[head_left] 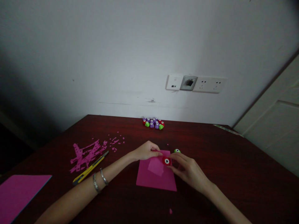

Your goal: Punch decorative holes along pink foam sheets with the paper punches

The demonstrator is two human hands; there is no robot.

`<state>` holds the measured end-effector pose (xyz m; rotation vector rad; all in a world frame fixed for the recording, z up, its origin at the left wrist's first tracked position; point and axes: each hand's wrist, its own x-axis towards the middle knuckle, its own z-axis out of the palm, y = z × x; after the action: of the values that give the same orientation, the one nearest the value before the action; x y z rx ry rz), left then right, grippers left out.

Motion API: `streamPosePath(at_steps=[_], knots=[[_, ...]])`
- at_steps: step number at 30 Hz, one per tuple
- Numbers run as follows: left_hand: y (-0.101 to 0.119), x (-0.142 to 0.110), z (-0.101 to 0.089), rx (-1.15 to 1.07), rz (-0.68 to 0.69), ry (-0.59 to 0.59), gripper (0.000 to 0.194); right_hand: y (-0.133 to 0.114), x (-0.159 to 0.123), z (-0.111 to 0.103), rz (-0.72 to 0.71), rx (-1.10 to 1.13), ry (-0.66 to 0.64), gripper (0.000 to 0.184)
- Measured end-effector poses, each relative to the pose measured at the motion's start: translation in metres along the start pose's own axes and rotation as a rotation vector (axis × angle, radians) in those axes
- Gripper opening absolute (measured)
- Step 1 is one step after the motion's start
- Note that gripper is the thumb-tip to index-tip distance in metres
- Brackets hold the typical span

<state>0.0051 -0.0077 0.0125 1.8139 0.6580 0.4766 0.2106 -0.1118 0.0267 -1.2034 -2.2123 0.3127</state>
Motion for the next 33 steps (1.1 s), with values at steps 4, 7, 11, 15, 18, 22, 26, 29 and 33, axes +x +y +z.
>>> streamPosePath(at_steps=[4,7,11,15,18,22,26,29,33], knots=[[0.002,-0.001,0.001,-0.021,-0.025,0.0,0.035,0.0,0.0,0.0,0.002,-0.023,0.025,0.024],[0.003,-0.001,0.002,-0.03,-0.029,0.005,0.035,0.001,0.0,0.001,0.0,-0.026,0.039,0.024],[0.002,0.0,0.0,-0.024,-0.021,0.011,0.034,0.0,0.0,0.0,-0.003,-0.008,0.027,0.024],[0.003,-0.001,-0.005,0.007,-0.014,0.02,0.032,0.0,0.0,-0.001,-0.006,0.008,-0.011,0.023],[0.006,-0.002,-0.006,0.062,0.005,-0.043,0.03,0.003,-0.001,-0.002,-0.009,0.018,-0.006,0.024],[0.009,-0.003,-0.005,0.077,0.019,-0.068,0.03,0.006,-0.001,-0.004,0.004,0.052,0.009,0.023],[0.007,-0.003,-0.008,0.072,0.006,-0.035,0.03,0.006,-0.001,-0.006,0.026,0.089,0.021,0.019],[0.005,-0.002,-0.011,0.061,-0.013,-0.03,0.031,0.005,0.0,-0.008,0.033,0.11,0.026,0.018],[0.004,-0.002,-0.012,0.066,-0.025,-0.037,0.033,0.007,0.001,-0.008,0.042,0.126,0.038,0.018]])
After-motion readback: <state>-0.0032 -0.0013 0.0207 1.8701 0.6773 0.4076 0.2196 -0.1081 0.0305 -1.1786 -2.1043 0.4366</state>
